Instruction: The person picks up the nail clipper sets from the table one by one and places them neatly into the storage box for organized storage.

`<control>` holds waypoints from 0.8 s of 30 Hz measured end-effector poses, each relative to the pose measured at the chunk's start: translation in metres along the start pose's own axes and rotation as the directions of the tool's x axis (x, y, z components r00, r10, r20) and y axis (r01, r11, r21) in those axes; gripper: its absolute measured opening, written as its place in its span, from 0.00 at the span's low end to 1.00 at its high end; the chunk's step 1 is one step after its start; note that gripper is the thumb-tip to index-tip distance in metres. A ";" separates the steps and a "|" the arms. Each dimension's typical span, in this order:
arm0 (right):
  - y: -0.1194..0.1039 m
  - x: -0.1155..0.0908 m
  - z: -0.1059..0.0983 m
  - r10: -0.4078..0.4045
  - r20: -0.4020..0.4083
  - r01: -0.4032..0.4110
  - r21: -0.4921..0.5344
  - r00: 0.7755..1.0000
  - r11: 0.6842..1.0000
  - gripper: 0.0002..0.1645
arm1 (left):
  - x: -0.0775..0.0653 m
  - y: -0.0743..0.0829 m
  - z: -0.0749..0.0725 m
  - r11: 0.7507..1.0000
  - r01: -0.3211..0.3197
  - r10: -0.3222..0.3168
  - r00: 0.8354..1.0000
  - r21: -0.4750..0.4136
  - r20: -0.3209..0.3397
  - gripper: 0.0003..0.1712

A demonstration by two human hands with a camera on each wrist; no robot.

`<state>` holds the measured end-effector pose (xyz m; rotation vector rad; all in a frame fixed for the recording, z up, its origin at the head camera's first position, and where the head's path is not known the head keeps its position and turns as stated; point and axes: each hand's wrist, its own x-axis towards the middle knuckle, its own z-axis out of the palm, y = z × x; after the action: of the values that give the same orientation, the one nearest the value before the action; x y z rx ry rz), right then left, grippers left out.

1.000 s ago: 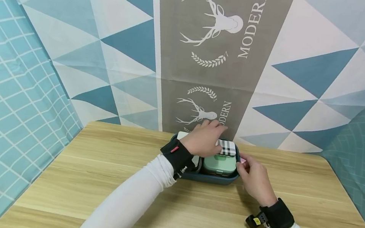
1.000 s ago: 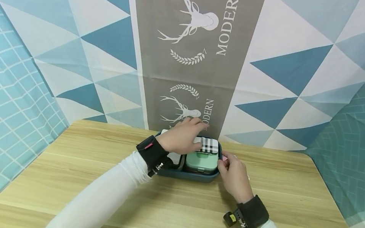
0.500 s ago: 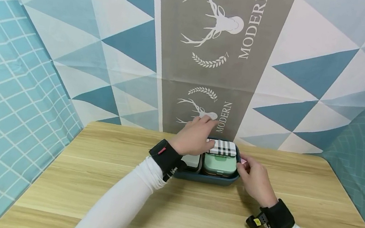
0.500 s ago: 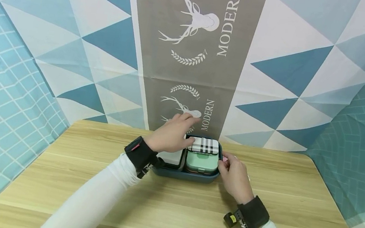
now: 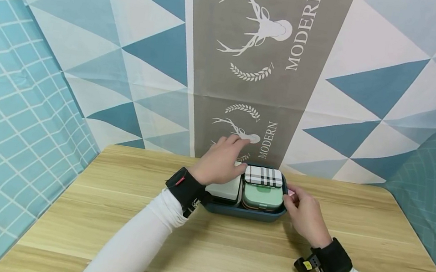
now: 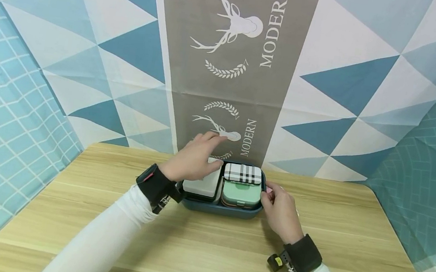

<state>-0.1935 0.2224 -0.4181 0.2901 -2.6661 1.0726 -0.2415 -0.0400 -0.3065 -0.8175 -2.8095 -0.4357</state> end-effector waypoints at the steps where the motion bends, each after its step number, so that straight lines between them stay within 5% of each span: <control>1: 0.000 0.000 0.000 -0.001 -0.002 0.001 -0.001 1.000 1.000 0.22 | -0.001 -0.001 0.000 1.000 0.005 -0.005 1.000 -0.002 -0.004 0.35; 24: 0.000 -0.001 0.000 -0.003 -0.001 0.003 -0.001 1.000 1.000 0.22 | -0.025 -0.039 -0.001 0.985 0.061 -0.084 0.987 -0.163 -0.136 0.34</control>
<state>-0.1931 0.2223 -0.4187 0.2929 -2.6649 1.0708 -0.2417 -0.0842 -0.3208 -0.6841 -2.7044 -0.7074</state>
